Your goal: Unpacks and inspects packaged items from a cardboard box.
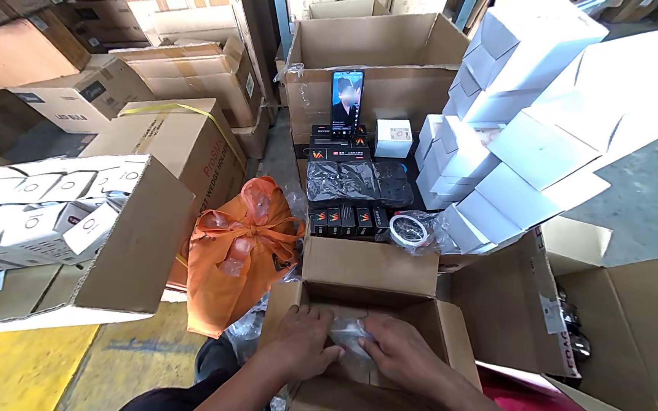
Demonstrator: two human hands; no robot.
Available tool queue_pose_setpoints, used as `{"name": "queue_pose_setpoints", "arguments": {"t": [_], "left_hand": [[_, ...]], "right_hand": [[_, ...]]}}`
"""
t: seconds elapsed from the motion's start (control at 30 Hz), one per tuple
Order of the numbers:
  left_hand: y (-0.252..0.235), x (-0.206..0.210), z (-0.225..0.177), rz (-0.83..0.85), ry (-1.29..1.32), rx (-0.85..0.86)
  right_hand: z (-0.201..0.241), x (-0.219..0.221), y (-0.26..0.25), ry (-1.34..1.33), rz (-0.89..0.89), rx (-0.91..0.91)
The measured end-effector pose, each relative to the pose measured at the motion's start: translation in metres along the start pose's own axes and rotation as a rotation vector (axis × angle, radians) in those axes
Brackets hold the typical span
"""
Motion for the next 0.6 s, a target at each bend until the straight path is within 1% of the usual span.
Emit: {"name": "queue_pose_setpoints", "arguments": {"t": [0.17, 0.6], "left_hand": [[-0.0021, 0.0035, -0.0015, 0.038, 0.002, 0.006], [-0.0016, 0.0047, -0.0007, 0.033, -0.013, 0.02]], "right_hand": [[-0.0004, 0.0026, -0.0009, 0.045, 0.026, -0.013], [-0.0004, 0.0031, -0.0016, 0.09, 0.02, -0.019]]}}
Point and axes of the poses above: each hand's wrist, its own y-axis away from the middle knuckle, its own x-axis out of the palm, z = x × y, the point moved 8 cm from there along -y, towards the middle knuckle, and after that the axes turned 15 degrees about z, right-handed, at the moved point
